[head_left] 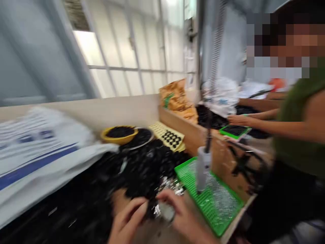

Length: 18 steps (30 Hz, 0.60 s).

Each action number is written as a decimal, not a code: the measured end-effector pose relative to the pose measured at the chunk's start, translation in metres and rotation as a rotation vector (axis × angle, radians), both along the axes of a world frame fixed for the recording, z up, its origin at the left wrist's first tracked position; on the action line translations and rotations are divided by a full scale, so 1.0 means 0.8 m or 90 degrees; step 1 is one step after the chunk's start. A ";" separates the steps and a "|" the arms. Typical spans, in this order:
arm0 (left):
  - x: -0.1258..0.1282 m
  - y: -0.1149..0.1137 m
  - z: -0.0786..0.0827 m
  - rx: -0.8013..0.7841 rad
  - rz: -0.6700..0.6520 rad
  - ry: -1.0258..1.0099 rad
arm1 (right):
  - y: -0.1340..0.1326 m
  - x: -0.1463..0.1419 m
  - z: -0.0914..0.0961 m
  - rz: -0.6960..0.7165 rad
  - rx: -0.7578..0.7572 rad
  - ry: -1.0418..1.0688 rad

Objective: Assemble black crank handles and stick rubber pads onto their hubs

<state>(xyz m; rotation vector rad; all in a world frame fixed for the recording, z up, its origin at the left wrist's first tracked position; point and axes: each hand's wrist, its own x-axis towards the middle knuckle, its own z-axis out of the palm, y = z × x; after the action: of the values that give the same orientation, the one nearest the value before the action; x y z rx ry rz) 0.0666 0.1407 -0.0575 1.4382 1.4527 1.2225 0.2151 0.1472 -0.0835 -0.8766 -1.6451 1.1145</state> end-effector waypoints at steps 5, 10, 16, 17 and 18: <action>-0.032 -0.022 -0.024 -0.025 -0.037 -0.123 | -0.001 0.006 -0.011 0.073 0.074 -0.085; -0.026 -0.027 -0.021 0.005 -0.087 -0.115 | -0.009 0.003 -0.007 0.052 0.140 -0.133; -0.023 -0.037 -0.029 0.063 -0.084 -0.025 | -0.008 0.001 -0.024 -0.009 0.163 -0.166; -0.021 -0.037 -0.033 0.054 -0.070 -0.039 | -0.006 0.003 -0.028 -0.019 0.155 -0.177; -0.019 -0.038 -0.036 0.042 -0.058 -0.057 | -0.005 0.007 -0.032 -0.024 0.147 -0.191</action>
<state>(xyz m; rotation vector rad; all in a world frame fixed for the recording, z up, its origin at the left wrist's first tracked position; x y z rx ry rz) 0.0511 0.1105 -0.0862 1.4579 1.2831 1.2715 0.2207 0.1435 -0.1092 -0.9516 -1.9487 0.7734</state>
